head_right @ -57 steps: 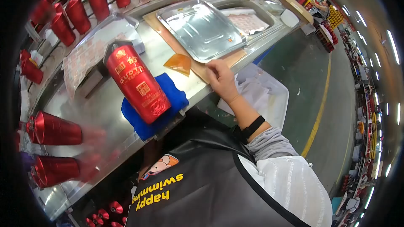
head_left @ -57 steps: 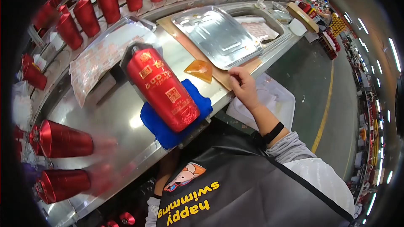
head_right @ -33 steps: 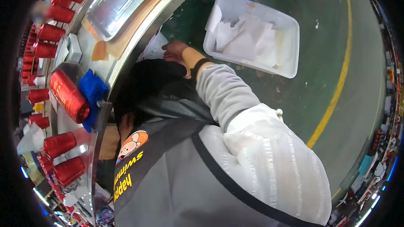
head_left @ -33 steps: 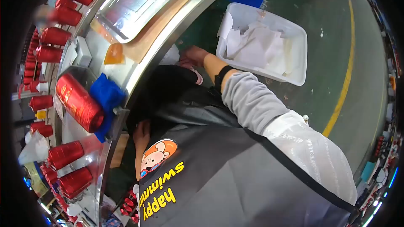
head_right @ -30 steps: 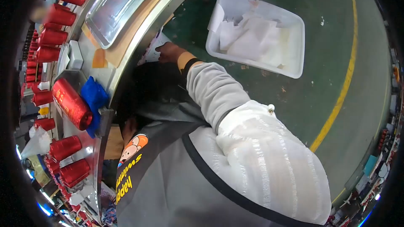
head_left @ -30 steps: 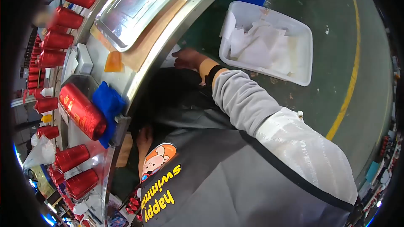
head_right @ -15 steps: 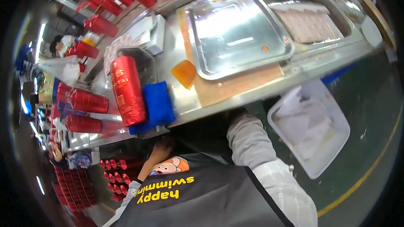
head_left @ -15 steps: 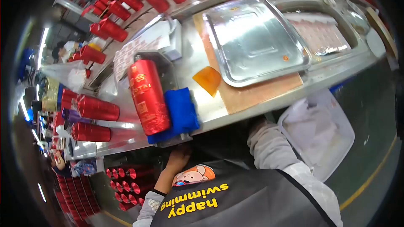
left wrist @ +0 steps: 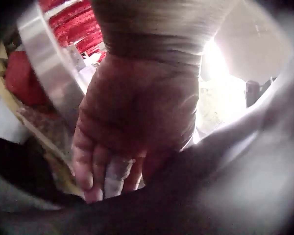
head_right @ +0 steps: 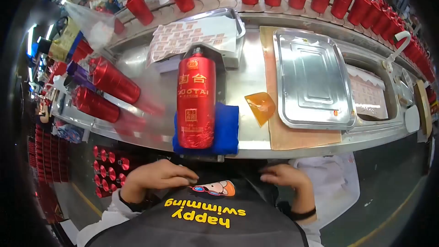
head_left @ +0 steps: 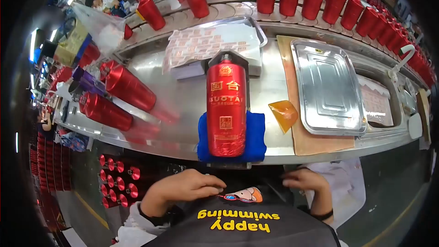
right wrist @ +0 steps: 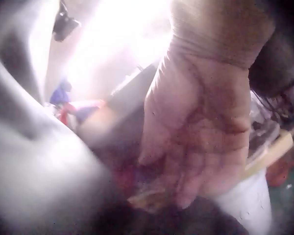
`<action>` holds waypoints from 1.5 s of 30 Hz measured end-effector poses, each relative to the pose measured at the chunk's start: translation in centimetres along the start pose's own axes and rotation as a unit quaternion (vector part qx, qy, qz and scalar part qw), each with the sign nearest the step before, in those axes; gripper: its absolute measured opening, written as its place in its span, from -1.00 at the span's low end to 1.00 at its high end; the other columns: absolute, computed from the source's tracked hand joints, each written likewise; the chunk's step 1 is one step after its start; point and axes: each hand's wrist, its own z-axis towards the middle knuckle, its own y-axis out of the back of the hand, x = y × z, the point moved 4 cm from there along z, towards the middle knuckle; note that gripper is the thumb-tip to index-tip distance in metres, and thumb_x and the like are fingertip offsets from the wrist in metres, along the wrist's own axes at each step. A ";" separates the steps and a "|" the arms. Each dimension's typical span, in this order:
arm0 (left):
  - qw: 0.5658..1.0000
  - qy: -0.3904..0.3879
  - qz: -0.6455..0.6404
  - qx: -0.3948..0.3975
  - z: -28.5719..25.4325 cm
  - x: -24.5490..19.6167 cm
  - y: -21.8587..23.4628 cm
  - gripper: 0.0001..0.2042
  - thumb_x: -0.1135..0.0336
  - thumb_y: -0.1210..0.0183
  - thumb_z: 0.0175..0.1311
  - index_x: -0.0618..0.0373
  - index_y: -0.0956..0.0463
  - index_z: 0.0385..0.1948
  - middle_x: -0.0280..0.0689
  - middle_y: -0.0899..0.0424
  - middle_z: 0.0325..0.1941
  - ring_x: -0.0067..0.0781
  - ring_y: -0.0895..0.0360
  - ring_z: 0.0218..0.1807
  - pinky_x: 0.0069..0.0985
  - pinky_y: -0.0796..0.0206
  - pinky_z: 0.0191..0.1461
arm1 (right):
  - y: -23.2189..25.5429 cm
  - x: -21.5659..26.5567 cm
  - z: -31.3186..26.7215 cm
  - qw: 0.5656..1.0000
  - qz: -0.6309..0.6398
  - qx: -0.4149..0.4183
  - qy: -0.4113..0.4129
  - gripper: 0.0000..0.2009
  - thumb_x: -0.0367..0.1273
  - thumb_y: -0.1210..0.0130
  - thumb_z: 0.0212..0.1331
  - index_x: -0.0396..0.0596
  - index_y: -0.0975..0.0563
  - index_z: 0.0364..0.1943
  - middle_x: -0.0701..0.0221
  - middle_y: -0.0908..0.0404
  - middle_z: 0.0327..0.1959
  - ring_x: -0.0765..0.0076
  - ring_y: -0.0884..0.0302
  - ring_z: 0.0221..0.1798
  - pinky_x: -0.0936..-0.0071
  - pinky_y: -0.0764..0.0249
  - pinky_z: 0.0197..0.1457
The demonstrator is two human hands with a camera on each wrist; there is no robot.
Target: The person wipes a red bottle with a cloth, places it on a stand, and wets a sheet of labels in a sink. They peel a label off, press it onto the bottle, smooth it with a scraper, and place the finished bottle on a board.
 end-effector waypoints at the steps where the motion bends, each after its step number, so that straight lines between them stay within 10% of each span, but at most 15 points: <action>1: 0.994 -0.015 -0.100 -0.048 -1.0 -0.9 1.3 -0.69 0.20 -0.03 0.33 0.20 -0.56 -0.04 -0.12 -0.67 -0.14 -0.09 -0.64 -0.16 -0.37 -0.46 -0.05 | 1.8 4.7 -1.1 0.991 0.113 0.065 -0.037 -0.70 -0.35 -0.09 0.26 -0.12 -0.53 0.05 0.24 -0.68 -0.23 0.31 -0.60 -0.01 0.49 -0.46 0.06; 2: 0.976 -0.028 -0.196 -0.091 -1.6 -1.7 2.6 -0.70 0.22 -0.03 0.34 0.22 -0.57 -0.06 -0.14 -0.68 -0.15 -0.10 -0.65 -0.19 -0.38 -0.46 -0.07 | 3.7 7.3 -1.5 0.994 0.106 0.001 0.000 -0.70 -0.36 -0.10 0.25 -0.13 -0.53 0.04 0.25 -0.68 -0.24 0.30 -0.61 -0.05 0.51 -0.47 0.03; 5: 0.911 -0.245 0.037 -0.329 -0.5 -4.0 7.6 -0.65 0.19 0.03 0.38 0.17 -0.52 0.05 -0.19 -0.65 -0.01 -0.04 -0.50 0.10 -0.26 -0.26 0.22 | 8.7 12.0 0.1 0.974 -0.005 -0.221 0.046 -0.69 -0.40 -0.12 0.21 -0.15 -0.52 0.03 0.26 -0.64 -0.24 0.23 -0.59 -0.14 0.50 -0.47 -0.03; 8: 0.839 -0.284 0.269 -0.377 3.2 -3.2 8.1 -0.56 0.01 0.08 0.40 0.05 -0.46 0.16 -0.26 -0.57 0.14 -0.05 -0.23 0.36 -0.14 0.12 0.45 | 11.9 12.7 6.8 0.830 -0.358 -0.416 0.098 -0.62 -0.38 -0.18 0.11 -0.14 -0.48 0.05 0.25 -0.53 -0.08 0.10 -0.46 -0.07 0.32 -0.42 -0.01; 14: 0.808 -0.267 0.415 -0.321 2.5 -1.9 6.2 -0.45 -0.23 0.21 0.36 -0.12 -0.47 0.17 -0.36 -0.51 0.23 -0.12 -0.10 0.45 -0.06 0.45 0.54 | 11.3 9.6 11.1 0.846 -0.427 -0.315 -0.055 -0.61 -0.30 -0.24 0.01 0.02 -0.51 -0.02 0.28 -0.47 -0.02 0.03 -0.34 0.08 0.14 -0.26 0.09; 18: 0.800 -0.333 0.406 -0.288 3.2 -3.3 7.1 -0.48 -0.16 -0.03 0.22 -0.24 -0.42 0.19 -0.46 -0.64 -0.13 -0.22 -0.14 0.38 0.05 0.37 0.51 | 11.4 9.3 11.1 0.853 -0.391 -0.345 -0.023 -0.71 -0.30 -0.29 -0.09 -0.02 -0.54 -0.24 0.25 -0.46 -0.18 0.01 -0.33 0.05 0.05 -0.19 0.09; 26: 0.749 -0.357 0.403 -0.387 6.7 -2.8 12.6 -0.51 -0.16 0.05 0.29 -0.18 -0.46 0.17 -0.41 -0.60 -0.10 -0.22 -0.22 0.31 0.00 0.29 0.50 | 14.6 14.6 8.5 0.900 -0.100 -0.423 -0.012 -0.72 -0.56 -0.19 0.04 -0.18 -0.43 -0.13 0.32 -0.46 -0.34 0.43 -0.48 -0.32 0.52 -0.40 -0.26; 30: 0.751 -0.374 0.308 -0.449 7.6 -2.7 13.7 -0.55 0.12 -0.15 0.20 -0.04 -0.46 0.14 -0.23 -0.60 -0.05 -0.15 -0.28 0.26 -0.07 0.10 0.44 | 15.0 18.3 10.9 0.906 0.180 -0.372 0.089 -0.75 -0.56 -0.14 0.11 -0.08 -0.42 -0.12 0.57 -0.40 -0.39 0.72 -0.28 -0.38 0.74 -0.25 -0.30; 32: 0.768 -0.348 0.255 -0.474 7.9 -2.2 14.2 -0.52 0.16 -0.13 0.22 0.11 -0.40 0.17 -0.15 -0.59 -0.02 -0.04 -0.33 0.22 -0.10 0.03 0.41 | 14.3 18.4 13.4 0.907 0.211 -0.343 0.121 -0.75 -0.56 -0.14 0.12 -0.05 -0.42 -0.13 0.60 -0.36 -0.40 0.75 -0.26 -0.37 0.78 -0.21 -0.28; 35: 0.787 -0.286 0.121 -0.533 8.2 -1.4 14.0 -0.53 0.19 -0.09 0.26 0.27 -0.35 0.14 0.05 -0.57 -0.05 0.06 -0.44 0.07 -0.22 -0.22 0.23 | 17.0 13.1 14.7 0.886 -0.085 -0.452 0.063 -0.79 -0.53 -0.11 0.18 -0.12 -0.39 -0.13 0.55 -0.34 -0.38 0.63 -0.29 -0.33 0.62 -0.28 -0.26; 37: 0.805 -0.209 0.001 -0.555 8.9 -0.9 15.2 -0.57 0.13 -0.07 0.31 0.32 -0.39 0.04 0.11 -0.59 -0.14 -0.01 -0.57 -0.11 -0.29 -0.40 -0.02 | 17.2 13.3 13.7 0.871 0.118 -0.466 0.100 -0.85 -0.51 -0.06 0.22 -0.11 -0.41 -0.16 0.54 -0.37 -0.33 0.65 -0.32 -0.27 0.67 -0.28 -0.16; 40: 0.894 -0.036 -0.323 -0.307 10.5 -0.9 17.2 -0.60 0.10 -0.09 0.28 0.30 -0.48 -0.08 0.03 -0.63 -0.17 -0.16 -0.64 -0.20 -0.24 -0.44 -0.02 | 16.7 13.5 11.7 0.848 0.263 -0.442 0.128 -0.83 -0.48 -0.05 0.25 -0.08 -0.39 -0.10 0.55 -0.43 -0.28 0.67 -0.38 -0.23 0.71 -0.32 -0.16; 42: 0.812 -0.106 -0.534 -0.213 16.2 0.7 17.4 -0.57 0.03 -0.16 0.25 0.27 -0.51 -0.09 -0.12 -0.67 -0.18 -0.30 -0.65 -0.29 -0.26 -0.47 -0.13 | 16.0 12.1 10.5 0.844 0.313 -0.420 0.110 -0.83 -0.45 -0.05 0.28 -0.07 -0.41 -0.08 0.54 -0.45 -0.27 0.69 -0.41 -0.23 0.73 -0.35 -0.25; 45: 0.850 -0.078 -0.495 -0.161 18.7 0.7 18.1 -0.65 0.11 -0.23 0.16 0.19 -0.55 -0.16 -0.18 -0.69 -0.29 -0.31 -0.65 -0.35 -0.30 -0.48 -0.15 | 15.1 10.5 9.3 0.828 0.411 -0.355 0.137 -0.78 -0.41 -0.03 0.32 -0.08 -0.41 0.01 0.50 -0.48 -0.26 0.72 -0.45 -0.22 0.77 -0.37 -0.38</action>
